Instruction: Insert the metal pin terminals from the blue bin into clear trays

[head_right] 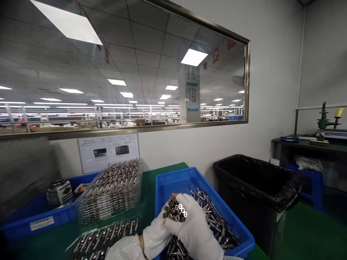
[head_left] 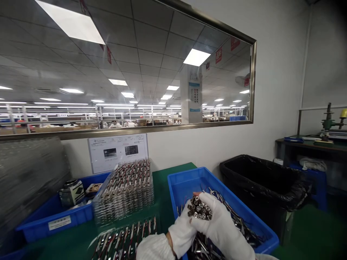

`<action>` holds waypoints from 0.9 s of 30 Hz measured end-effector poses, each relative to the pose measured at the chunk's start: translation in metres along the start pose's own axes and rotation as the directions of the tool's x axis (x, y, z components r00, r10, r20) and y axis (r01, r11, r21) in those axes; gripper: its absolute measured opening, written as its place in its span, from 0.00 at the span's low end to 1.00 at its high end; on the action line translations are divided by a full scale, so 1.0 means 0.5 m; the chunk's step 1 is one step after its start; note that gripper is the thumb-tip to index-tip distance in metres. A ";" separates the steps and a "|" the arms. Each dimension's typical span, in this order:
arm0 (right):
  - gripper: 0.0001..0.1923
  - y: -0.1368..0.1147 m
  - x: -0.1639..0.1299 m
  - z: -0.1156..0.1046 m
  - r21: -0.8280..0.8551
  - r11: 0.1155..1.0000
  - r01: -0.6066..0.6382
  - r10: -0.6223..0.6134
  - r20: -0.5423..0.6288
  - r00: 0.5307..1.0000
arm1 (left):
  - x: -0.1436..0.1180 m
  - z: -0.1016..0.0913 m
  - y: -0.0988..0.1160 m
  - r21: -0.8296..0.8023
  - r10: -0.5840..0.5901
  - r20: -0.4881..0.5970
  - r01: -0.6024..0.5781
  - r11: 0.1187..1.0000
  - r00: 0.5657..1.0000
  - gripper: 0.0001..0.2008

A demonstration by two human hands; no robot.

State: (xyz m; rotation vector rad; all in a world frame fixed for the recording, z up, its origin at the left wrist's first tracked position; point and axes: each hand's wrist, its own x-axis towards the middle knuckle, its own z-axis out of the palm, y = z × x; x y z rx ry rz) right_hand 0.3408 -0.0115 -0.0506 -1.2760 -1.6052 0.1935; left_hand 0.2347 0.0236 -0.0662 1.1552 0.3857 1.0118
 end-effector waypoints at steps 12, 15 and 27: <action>0.23 -0.014 0.001 -0.008 0.003 1.000 -0.031 0.031 0.036 0.999 | -0.001 -0.001 -0.004 0.005 -0.026 0.028 0.026 1.000 0.999 0.22; 0.24 0.000 -0.003 -0.002 -0.037 0.999 -0.035 0.036 0.033 0.999 | -0.004 0.002 0.001 0.021 -0.031 0.030 0.030 0.999 0.999 0.22; 0.23 0.004 -0.005 0.002 0.018 0.994 -0.110 0.109 0.058 0.992 | -0.010 0.013 0.024 0.168 -0.033 -0.010 0.034 0.985 0.999 0.23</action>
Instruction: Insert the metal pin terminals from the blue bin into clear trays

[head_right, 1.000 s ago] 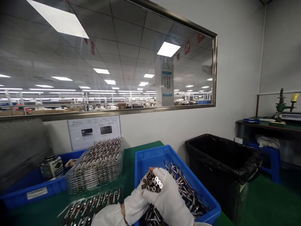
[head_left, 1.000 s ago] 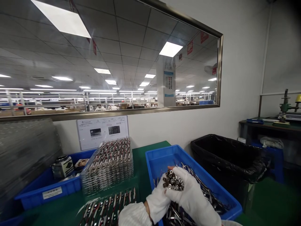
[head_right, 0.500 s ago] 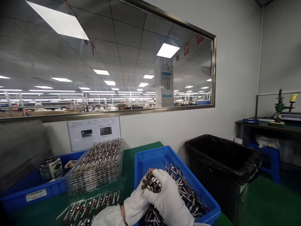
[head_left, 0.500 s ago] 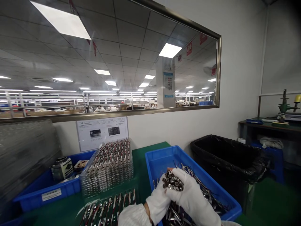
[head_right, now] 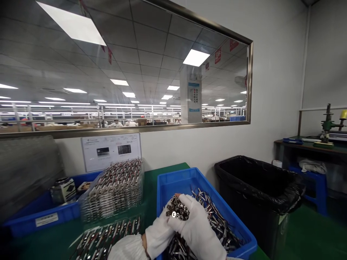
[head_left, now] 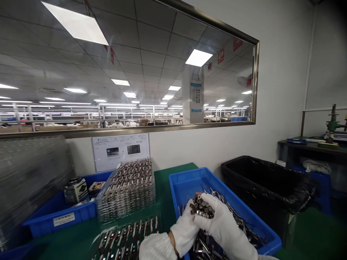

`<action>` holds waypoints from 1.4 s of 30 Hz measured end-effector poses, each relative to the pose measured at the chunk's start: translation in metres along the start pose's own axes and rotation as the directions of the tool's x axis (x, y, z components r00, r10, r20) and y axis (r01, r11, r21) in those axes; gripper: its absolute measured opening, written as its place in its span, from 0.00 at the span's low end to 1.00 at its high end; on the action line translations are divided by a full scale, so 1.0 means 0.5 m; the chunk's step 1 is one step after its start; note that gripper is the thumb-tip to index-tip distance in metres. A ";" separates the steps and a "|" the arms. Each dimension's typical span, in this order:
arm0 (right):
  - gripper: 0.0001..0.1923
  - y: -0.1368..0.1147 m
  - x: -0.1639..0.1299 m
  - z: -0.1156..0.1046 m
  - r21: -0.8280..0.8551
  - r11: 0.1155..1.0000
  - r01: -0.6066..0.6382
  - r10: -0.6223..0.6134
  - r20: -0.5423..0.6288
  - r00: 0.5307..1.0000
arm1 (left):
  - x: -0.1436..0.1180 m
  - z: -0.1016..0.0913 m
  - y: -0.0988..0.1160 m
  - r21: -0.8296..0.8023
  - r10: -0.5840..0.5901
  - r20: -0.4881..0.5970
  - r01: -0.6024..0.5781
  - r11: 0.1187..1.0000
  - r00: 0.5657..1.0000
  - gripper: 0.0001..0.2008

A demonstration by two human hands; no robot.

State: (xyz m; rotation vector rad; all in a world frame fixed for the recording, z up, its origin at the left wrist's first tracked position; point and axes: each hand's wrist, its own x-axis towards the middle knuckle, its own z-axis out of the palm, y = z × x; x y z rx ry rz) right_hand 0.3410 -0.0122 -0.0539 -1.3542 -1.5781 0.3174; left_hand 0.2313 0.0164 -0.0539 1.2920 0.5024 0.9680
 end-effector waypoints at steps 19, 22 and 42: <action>0.24 0.010 0.004 -0.004 0.082 0.995 0.059 -0.060 0.006 0.998 | 0.019 -0.024 -0.052 -0.053 0.138 0.038 -0.136 0.989 0.990 0.20; 0.24 0.002 0.003 -0.007 0.097 0.990 0.106 -0.105 -0.011 0.994 | 0.032 -0.044 -0.087 -0.040 0.210 0.010 -0.210 0.977 0.978 0.18; 0.15 -0.038 0.001 -0.033 0.161 0.976 0.143 -0.157 0.076 0.985 | 0.067 -0.013 -0.058 0.085 0.184 -0.097 -0.176 0.981 0.978 0.08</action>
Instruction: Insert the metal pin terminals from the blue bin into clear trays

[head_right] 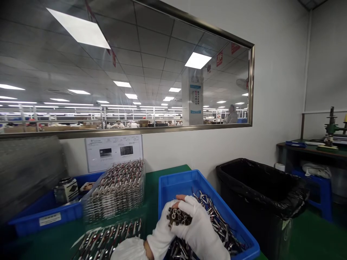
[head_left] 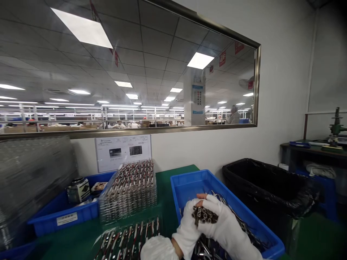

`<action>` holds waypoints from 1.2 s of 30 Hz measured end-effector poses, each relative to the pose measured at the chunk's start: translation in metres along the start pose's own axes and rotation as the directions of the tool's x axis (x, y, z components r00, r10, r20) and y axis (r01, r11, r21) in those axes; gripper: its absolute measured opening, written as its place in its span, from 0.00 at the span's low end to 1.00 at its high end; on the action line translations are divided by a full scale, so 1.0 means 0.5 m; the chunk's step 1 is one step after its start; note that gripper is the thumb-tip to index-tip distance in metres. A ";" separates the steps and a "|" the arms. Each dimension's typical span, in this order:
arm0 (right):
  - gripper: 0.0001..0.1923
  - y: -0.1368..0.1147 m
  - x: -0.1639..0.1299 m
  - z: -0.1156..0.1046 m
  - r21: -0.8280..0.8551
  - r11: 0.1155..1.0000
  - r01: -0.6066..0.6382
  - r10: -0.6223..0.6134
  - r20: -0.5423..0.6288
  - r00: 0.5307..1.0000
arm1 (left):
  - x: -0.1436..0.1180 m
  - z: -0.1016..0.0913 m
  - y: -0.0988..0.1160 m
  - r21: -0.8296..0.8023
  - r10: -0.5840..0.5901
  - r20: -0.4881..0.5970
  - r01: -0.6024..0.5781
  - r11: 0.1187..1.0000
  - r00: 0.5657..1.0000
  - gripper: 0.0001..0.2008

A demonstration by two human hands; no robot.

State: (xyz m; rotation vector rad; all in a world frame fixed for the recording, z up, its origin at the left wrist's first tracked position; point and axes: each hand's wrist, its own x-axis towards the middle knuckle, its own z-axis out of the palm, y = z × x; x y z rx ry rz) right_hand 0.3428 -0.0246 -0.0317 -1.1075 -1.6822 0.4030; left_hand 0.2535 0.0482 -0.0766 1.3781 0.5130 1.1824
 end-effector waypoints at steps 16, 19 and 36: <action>0.17 0.011 -0.003 0.011 0.022 1.000 -0.022 0.021 0.031 0.999 | -0.010 0.004 0.011 0.082 0.032 0.046 -0.036 0.996 0.998 0.08; 0.14 0.018 -0.004 0.013 0.031 0.998 -0.051 0.050 0.032 0.998 | -0.010 0.005 0.012 0.132 0.055 0.046 -0.061 0.989 0.997 0.08; 0.15 0.008 -0.003 0.009 0.042 0.993 -0.109 0.108 0.018 0.994 | -0.015 0.004 -0.006 -0.220 -0.081 -0.082 0.061 0.974 0.993 0.12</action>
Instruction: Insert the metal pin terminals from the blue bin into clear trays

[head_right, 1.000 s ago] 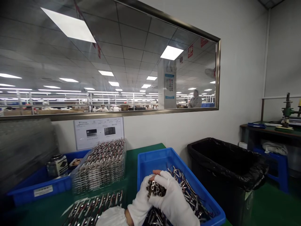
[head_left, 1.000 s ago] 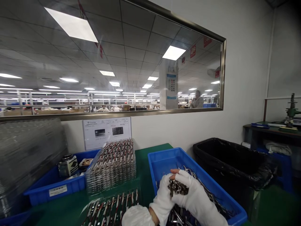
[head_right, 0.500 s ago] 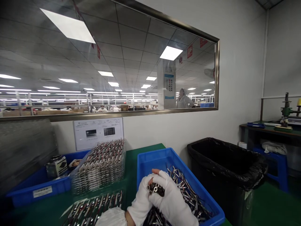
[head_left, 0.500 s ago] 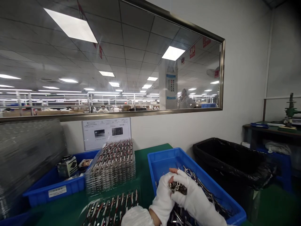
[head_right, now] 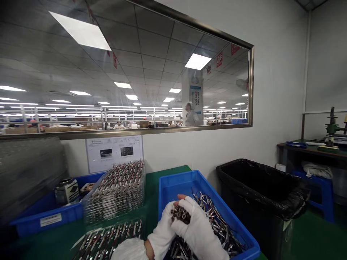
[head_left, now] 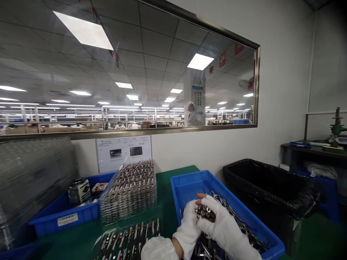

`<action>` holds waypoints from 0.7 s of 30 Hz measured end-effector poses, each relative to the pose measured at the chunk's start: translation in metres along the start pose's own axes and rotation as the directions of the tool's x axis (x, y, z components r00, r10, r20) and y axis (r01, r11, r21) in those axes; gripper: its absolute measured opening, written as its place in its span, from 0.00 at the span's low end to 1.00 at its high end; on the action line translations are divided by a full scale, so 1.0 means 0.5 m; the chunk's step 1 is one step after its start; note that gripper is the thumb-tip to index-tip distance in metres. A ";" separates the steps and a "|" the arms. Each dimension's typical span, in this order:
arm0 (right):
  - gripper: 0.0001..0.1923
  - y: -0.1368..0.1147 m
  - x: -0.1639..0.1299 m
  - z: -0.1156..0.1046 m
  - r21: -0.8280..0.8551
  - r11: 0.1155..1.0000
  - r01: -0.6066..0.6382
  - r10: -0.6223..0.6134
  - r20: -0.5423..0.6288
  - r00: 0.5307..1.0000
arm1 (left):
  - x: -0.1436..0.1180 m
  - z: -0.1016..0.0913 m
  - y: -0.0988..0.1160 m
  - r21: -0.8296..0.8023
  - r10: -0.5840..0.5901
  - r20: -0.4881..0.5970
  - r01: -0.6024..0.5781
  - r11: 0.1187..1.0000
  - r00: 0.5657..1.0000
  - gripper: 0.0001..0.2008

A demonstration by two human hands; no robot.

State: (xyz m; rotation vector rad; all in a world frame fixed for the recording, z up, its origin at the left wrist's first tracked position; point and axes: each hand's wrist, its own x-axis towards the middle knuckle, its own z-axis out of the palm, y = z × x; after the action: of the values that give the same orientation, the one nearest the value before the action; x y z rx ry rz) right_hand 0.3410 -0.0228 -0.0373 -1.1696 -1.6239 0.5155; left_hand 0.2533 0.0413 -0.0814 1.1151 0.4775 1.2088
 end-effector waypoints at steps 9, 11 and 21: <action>0.07 -0.008 0.004 -0.016 0.120 0.992 -0.045 0.055 -0.087 0.995 | -0.007 -0.017 0.006 0.209 0.220 0.194 -0.259 0.943 0.956 0.14; 0.08 -0.007 0.005 -0.018 0.203 0.977 -0.065 0.086 -0.098 0.992 | -0.004 -0.007 0.018 0.252 0.277 0.259 -0.342 0.905 0.925 0.13; 0.13 -0.009 0.000 -0.023 0.088 0.995 -0.040 0.051 -0.119 0.992 | -0.007 0.010 0.036 0.150 0.188 0.261 -0.232 0.961 0.947 0.11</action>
State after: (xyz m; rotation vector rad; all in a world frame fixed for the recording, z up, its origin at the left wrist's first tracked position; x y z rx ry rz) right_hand 0.3496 -0.0271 -0.0295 -1.1547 -1.4610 0.5278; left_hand 0.2473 0.0348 -0.0645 1.4801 0.2860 1.2088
